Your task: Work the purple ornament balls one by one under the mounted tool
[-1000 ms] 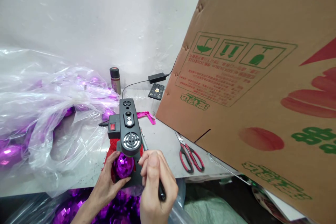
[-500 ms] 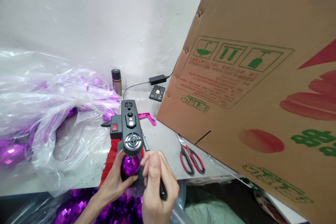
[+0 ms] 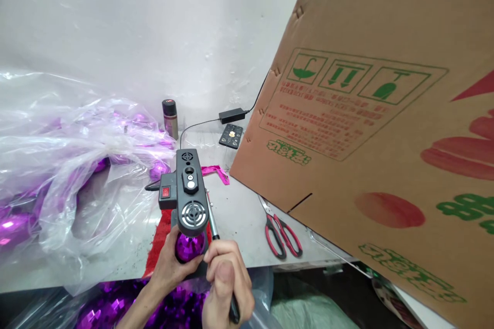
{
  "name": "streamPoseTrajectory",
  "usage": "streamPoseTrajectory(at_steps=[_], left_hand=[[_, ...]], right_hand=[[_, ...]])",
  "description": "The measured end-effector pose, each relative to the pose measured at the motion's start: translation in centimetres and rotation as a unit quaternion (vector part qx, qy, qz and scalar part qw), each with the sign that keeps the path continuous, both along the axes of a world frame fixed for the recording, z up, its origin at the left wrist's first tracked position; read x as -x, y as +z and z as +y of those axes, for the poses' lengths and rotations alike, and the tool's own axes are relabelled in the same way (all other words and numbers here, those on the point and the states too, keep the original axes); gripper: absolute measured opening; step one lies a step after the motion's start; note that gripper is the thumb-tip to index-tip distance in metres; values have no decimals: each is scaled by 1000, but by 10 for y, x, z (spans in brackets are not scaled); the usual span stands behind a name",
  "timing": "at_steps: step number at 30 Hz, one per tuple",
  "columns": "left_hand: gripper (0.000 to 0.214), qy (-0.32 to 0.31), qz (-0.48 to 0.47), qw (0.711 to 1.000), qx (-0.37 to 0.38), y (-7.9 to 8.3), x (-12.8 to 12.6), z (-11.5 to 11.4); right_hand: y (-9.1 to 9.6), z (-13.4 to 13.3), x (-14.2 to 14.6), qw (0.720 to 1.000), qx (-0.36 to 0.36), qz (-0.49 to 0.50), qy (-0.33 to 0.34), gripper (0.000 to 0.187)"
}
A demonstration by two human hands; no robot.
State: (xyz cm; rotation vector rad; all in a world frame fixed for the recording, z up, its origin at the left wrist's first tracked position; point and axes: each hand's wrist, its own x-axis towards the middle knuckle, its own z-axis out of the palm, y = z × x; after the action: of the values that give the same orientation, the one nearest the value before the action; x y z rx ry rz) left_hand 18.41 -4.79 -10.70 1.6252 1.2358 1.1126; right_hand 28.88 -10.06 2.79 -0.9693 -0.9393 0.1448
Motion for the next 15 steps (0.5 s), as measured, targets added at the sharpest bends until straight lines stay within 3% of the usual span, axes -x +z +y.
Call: streamPoseTrajectory(at_steps=[8,15], left_hand=[[70,-3,11,1000,-9,-5,-1,1],[70,1,15,999,-35,-14,-3,1]], right_hand=[[-6,4,-1,999,-30,-12,13,44],[6,10,6,999,-43,-7,-25,52]])
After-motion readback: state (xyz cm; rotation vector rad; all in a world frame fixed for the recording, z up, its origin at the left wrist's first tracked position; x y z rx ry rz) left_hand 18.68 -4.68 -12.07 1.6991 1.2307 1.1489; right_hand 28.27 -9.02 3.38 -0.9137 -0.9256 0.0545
